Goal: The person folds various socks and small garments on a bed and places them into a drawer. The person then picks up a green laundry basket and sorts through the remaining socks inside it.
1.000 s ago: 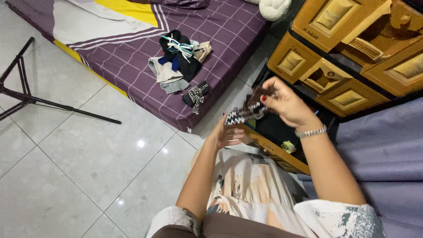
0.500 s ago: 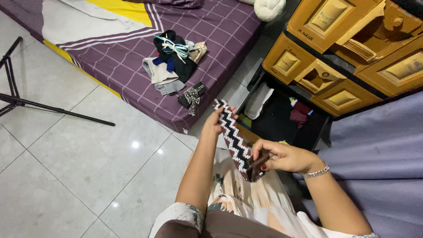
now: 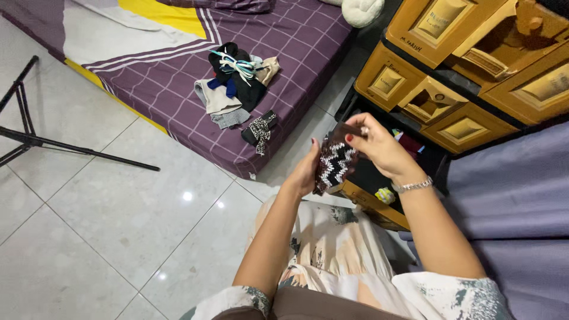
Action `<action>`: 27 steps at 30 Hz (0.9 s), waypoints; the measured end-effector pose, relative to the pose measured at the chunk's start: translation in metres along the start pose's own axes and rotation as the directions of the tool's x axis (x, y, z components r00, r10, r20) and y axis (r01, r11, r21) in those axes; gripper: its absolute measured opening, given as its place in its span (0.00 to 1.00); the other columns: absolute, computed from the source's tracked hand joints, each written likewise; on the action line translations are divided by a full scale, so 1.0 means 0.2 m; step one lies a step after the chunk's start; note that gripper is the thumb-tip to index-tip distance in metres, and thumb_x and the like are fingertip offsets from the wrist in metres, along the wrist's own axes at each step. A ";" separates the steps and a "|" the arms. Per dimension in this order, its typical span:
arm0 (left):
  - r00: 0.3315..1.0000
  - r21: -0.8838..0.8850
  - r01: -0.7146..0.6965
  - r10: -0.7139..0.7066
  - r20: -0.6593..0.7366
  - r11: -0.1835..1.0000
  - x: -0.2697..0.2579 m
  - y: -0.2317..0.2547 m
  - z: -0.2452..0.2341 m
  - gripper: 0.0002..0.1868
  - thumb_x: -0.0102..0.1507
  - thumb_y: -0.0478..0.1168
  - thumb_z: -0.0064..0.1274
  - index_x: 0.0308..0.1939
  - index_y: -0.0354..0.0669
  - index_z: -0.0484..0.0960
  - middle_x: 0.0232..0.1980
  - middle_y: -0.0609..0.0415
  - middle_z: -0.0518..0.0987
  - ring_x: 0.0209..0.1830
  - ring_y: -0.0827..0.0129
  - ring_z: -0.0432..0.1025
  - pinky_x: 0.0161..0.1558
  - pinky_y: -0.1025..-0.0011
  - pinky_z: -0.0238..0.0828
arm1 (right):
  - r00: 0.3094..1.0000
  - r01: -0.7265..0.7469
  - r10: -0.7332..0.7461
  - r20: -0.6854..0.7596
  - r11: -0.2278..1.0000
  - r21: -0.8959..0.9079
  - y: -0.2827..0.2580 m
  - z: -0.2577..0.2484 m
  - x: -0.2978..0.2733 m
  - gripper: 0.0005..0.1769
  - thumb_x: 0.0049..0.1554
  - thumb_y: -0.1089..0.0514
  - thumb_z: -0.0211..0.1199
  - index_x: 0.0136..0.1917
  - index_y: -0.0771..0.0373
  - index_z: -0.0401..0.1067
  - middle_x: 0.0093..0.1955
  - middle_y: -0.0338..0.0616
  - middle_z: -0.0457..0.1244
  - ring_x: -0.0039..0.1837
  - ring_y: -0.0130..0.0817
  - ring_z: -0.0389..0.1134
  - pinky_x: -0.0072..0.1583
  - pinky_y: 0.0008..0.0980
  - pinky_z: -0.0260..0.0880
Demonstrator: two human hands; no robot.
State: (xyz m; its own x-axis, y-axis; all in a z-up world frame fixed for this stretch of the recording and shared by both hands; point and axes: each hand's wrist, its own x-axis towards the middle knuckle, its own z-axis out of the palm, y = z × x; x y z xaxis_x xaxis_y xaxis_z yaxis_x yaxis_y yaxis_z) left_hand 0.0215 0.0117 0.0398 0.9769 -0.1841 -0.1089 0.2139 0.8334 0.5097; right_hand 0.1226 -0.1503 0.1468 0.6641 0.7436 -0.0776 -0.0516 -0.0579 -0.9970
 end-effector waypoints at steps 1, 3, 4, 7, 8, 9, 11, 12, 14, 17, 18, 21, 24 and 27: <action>0.995 -0.004 -0.005 0.006 0.100 1.000 -0.03 0.00 0.03 0.42 0.67 0.68 0.34 0.70 0.38 0.67 0.56 0.42 0.82 0.51 0.59 0.81 0.50 0.65 0.80 | 0.999 -0.003 0.001 -0.050 0.999 -0.042 0.03 -0.01 0.03 0.13 0.63 0.62 0.63 0.61 0.61 0.66 0.52 0.38 0.64 0.52 0.25 0.62 0.54 0.28 0.66; 0.981 0.133 -0.057 0.031 0.193 0.989 -0.06 -0.01 0.07 0.38 0.65 0.61 0.41 0.70 0.39 0.66 0.56 0.41 0.82 0.50 0.60 0.80 0.50 0.66 0.79 | 0.995 -0.055 0.059 -0.078 0.997 0.054 0.09 -0.03 0.06 0.13 0.62 0.61 0.62 0.60 0.60 0.65 0.53 0.38 0.65 0.54 0.25 0.65 0.55 0.28 0.69; 0.980 0.271 -0.103 0.051 0.191 0.957 -0.07 -0.02 0.07 0.32 0.67 0.51 0.48 0.71 0.39 0.66 0.57 0.41 0.81 0.51 0.61 0.79 0.52 0.65 0.78 | 0.992 -0.080 0.089 -0.091 0.992 0.102 0.12 -0.04 0.07 0.13 0.62 0.60 0.61 0.59 0.60 0.65 0.54 0.38 0.65 0.55 0.25 0.66 0.56 0.28 0.71; 0.994 0.363 -0.049 0.011 0.105 0.931 -0.06 -0.07 0.06 0.27 0.68 0.38 0.55 0.70 0.38 0.67 0.56 0.41 0.80 0.49 0.63 0.78 0.51 0.64 0.78 | 0.992 0.003 0.006 -0.122 0.997 0.074 0.20 -0.08 0.04 0.16 0.63 0.62 0.62 0.62 0.62 0.64 0.57 0.41 0.66 0.59 0.25 0.66 0.60 0.25 0.69; 0.998 0.339 -0.003 -0.019 0.061 0.941 -0.04 -0.09 0.05 0.26 0.68 0.36 0.55 0.68 0.37 0.67 0.55 0.40 0.81 0.48 0.63 0.79 0.50 0.64 0.78 | 0.993 -0.017 0.027 -0.116 0.996 0.093 0.21 -0.10 0.02 0.16 0.62 0.62 0.62 0.63 0.62 0.64 0.57 0.41 0.66 0.58 0.25 0.66 0.60 0.26 0.69; 0.998 0.325 -0.034 0.014 0.064 0.945 -0.02 -0.11 0.03 0.25 0.68 0.38 0.55 0.68 0.38 0.67 0.55 0.42 0.80 0.49 0.63 0.79 0.50 0.64 0.79 | 0.993 -0.038 0.050 -0.108 0.993 0.111 0.21 -0.12 0.00 0.17 0.62 0.62 0.62 0.63 0.62 0.65 0.56 0.40 0.65 0.57 0.26 0.66 0.59 0.27 0.69; 0.994 0.295 -0.100 0.083 0.069 0.950 0.03 -0.16 0.00 0.25 0.67 0.42 0.55 0.66 0.39 0.67 0.55 0.47 0.78 0.49 0.62 0.79 0.52 0.64 0.80 | 0.994 -0.058 0.066 -0.088 0.994 0.089 0.20 -0.16 -0.05 0.18 0.61 0.62 0.62 0.64 0.62 0.66 0.57 0.39 0.65 0.58 0.25 0.66 0.60 0.28 0.69; 0.997 0.251 -0.074 0.072 0.017 0.965 0.06 -0.18 -0.01 0.26 0.69 0.46 0.52 0.67 0.39 0.68 0.55 0.49 0.78 0.50 0.65 0.79 0.52 0.65 0.79 | 0.995 -0.058 0.061 -0.075 0.997 0.047 0.19 -0.18 -0.08 0.19 0.61 0.63 0.62 0.64 0.63 0.67 0.58 0.38 0.65 0.59 0.25 0.66 0.61 0.27 0.68; 0.995 0.156 -0.030 0.044 -0.087 0.987 0.10 -0.23 -0.02 0.29 0.73 0.56 0.46 0.68 0.37 0.70 0.56 0.52 0.78 0.50 0.71 0.77 0.51 0.68 0.78 | 0.997 -0.063 0.062 -0.055 0.998 -0.020 0.17 -0.21 -0.12 0.19 0.60 0.63 0.63 0.64 0.64 0.68 0.58 0.37 0.64 0.60 0.24 0.65 0.63 0.27 0.67; 0.974 -0.033 0.105 -0.109 -0.197 0.994 0.18 -0.27 -0.02 0.40 0.64 0.68 0.37 0.62 0.36 0.72 0.51 0.51 0.83 0.46 0.69 0.80 0.47 0.69 0.79 | 0.997 -0.073 0.072 -0.019 0.994 -0.076 0.16 -0.21 -0.17 0.19 0.60 0.64 0.64 0.64 0.65 0.69 0.58 0.38 0.65 0.60 0.24 0.66 0.63 0.28 0.67; 0.975 -0.008 0.078 -0.078 -0.208 0.997 0.20 -0.28 -0.01 0.36 0.67 0.65 0.39 0.62 0.37 0.72 0.50 0.51 0.82 0.45 0.69 0.79 0.47 0.68 0.78 | 0.997 -0.072 0.073 0.005 0.994 -0.083 0.16 -0.21 -0.19 0.19 0.59 0.65 0.64 0.64 0.65 0.69 0.58 0.39 0.66 0.60 0.24 0.66 0.63 0.28 0.67; 0.967 0.030 0.018 -0.010 -0.253 0.999 0.23 -0.28 0.01 0.26 0.72 0.56 0.45 0.61 0.38 0.71 0.48 0.51 0.80 0.44 0.66 0.77 0.47 0.65 0.77 | 0.996 -0.033 0.036 0.081 0.998 -0.046 0.16 -0.19 -0.25 0.21 0.58 0.66 0.64 0.65 0.64 0.68 0.59 0.39 0.66 0.62 0.26 0.67 0.64 0.29 0.68; 0.965 0.010 0.002 0.001 -0.261 1.000 0.23 -0.27 0.01 0.22 0.72 0.52 0.45 0.58 0.36 0.71 0.47 0.50 0.81 0.44 0.62 0.78 0.48 0.61 0.79 | 0.984 -0.114 0.113 0.141 0.993 -0.003 0.16 -0.22 -0.33 0.20 0.56 0.66 0.63 0.62 0.64 0.69 0.66 0.32 0.64 0.63 0.26 0.67 0.62 0.29 0.68; 0.976 0.052 -0.022 0.033 -0.215 0.998 0.26 -0.26 0.01 0.22 0.69 0.51 0.42 0.58 0.38 0.73 0.49 0.51 0.83 0.46 0.63 0.79 0.49 0.63 0.80 | 0.979 -0.119 0.124 0.164 0.992 -0.043 0.17 -0.26 -0.33 0.18 0.56 0.67 0.63 0.60 0.64 0.69 0.70 0.32 0.61 0.66 0.25 0.65 0.63 0.28 0.68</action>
State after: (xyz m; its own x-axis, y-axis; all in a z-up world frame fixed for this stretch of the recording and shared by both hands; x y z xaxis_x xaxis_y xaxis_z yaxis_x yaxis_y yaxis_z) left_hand 0.0607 -0.0419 0.0086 0.9611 -0.0401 -0.2731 0.1917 0.8089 0.5558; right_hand 0.1156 -0.2354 0.1171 0.5213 0.8297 -0.1996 -0.0978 -0.1743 -0.9798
